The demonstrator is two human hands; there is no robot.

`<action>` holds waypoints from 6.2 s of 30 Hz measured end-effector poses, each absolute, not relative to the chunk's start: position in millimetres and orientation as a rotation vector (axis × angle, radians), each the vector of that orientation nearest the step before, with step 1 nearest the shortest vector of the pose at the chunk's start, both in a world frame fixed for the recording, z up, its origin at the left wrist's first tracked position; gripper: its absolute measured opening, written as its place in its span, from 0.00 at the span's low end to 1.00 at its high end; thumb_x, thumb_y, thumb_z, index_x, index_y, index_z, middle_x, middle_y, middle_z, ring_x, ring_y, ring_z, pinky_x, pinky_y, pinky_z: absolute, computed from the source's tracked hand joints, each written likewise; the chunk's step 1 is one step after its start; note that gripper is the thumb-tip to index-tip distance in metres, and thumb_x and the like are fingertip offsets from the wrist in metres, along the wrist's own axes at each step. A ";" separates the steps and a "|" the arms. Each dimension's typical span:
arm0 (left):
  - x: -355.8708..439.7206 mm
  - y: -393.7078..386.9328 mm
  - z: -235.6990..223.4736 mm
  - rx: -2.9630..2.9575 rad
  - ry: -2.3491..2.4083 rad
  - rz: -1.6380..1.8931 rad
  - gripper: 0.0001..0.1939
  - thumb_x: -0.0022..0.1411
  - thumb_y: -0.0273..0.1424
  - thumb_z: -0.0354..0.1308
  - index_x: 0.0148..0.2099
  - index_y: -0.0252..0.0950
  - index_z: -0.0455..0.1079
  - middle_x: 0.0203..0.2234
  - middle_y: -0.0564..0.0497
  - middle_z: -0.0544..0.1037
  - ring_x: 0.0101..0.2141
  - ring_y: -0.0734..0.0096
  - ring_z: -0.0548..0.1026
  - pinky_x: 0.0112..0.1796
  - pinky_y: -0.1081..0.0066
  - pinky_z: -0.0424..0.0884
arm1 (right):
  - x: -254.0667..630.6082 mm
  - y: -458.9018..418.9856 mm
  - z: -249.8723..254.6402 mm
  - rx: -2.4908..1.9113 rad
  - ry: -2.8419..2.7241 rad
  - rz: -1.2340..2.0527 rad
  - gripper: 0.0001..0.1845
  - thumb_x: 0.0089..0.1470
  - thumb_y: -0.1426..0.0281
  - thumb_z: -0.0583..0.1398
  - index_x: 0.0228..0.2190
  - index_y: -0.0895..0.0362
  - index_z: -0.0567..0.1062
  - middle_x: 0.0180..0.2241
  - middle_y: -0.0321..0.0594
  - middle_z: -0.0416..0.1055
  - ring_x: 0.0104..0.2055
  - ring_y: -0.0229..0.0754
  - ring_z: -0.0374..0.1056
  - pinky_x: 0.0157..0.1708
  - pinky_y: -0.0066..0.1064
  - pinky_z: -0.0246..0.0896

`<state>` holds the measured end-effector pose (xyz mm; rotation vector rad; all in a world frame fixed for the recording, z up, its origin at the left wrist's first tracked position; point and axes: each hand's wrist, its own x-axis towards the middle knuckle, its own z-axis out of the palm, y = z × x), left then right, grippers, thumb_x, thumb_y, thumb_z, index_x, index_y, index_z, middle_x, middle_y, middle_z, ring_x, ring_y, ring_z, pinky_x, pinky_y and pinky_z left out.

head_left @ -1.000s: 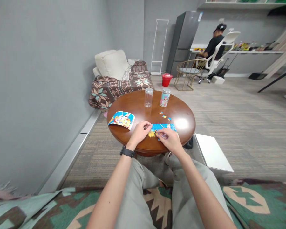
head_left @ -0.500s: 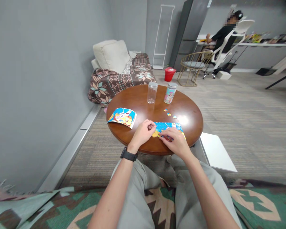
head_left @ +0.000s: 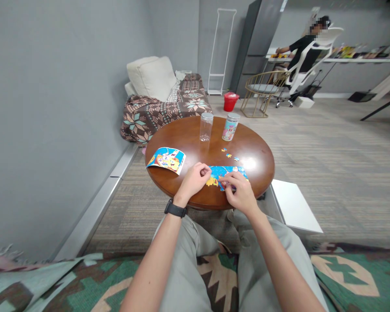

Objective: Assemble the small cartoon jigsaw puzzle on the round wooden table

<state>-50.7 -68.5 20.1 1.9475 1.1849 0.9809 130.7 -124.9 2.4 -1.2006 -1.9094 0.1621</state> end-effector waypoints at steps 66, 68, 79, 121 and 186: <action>-48.6 -75.3 27.0 2.133 1.109 0.858 0.07 0.56 0.20 0.56 0.35 0.33 0.74 0.32 0.50 0.74 0.32 0.72 0.72 0.37 0.72 0.70 | 128.4 -120.4 2.2 -1.263 -1.958 0.084 0.14 0.59 0.74 0.52 0.31 0.54 0.77 0.34 0.44 0.71 0.40 0.48 0.66 0.44 0.42 0.62; -49.1 -75.2 26.9 2.138 1.095 0.843 0.09 0.57 0.20 0.55 0.35 0.34 0.76 0.33 0.50 0.74 0.33 0.72 0.73 0.38 0.72 0.70 | 128.7 -120.0 2.1 -1.264 -1.906 0.097 0.14 0.60 0.73 0.51 0.32 0.55 0.76 0.33 0.44 0.71 0.40 0.47 0.66 0.44 0.41 0.62; -48.7 -75.1 25.2 2.312 1.075 0.815 0.20 0.55 0.29 0.63 0.52 0.38 0.73 0.53 0.45 0.72 0.55 0.60 0.69 0.59 0.58 0.64 | 133.5 -122.4 6.7 -1.262 -1.579 0.176 0.15 0.60 0.72 0.50 0.25 0.54 0.71 0.28 0.41 0.71 0.35 0.44 0.66 0.39 0.37 0.61; -46.1 -70.0 14.6 2.277 1.070 0.768 0.21 0.65 0.37 0.56 0.58 0.36 0.64 0.58 0.40 0.70 0.59 0.56 0.67 0.61 0.56 0.60 | 183.9 15.4 23.8 -1.779 -1.894 0.467 0.04 0.48 0.73 0.64 0.25 0.59 0.80 0.26 0.41 0.78 0.27 0.40 0.71 0.31 0.28 0.62; -37.9 2.5 12.0 2.013 0.988 0.800 0.09 0.55 0.35 0.63 0.34 0.33 0.76 0.27 0.51 0.75 0.29 0.71 0.69 0.32 0.72 0.65 | 159.1 -96.0 -10.2 -1.534 -1.393 0.098 0.06 0.52 0.73 0.52 0.31 0.54 0.68 0.34 0.44 0.70 0.41 0.49 0.65 0.44 0.40 0.59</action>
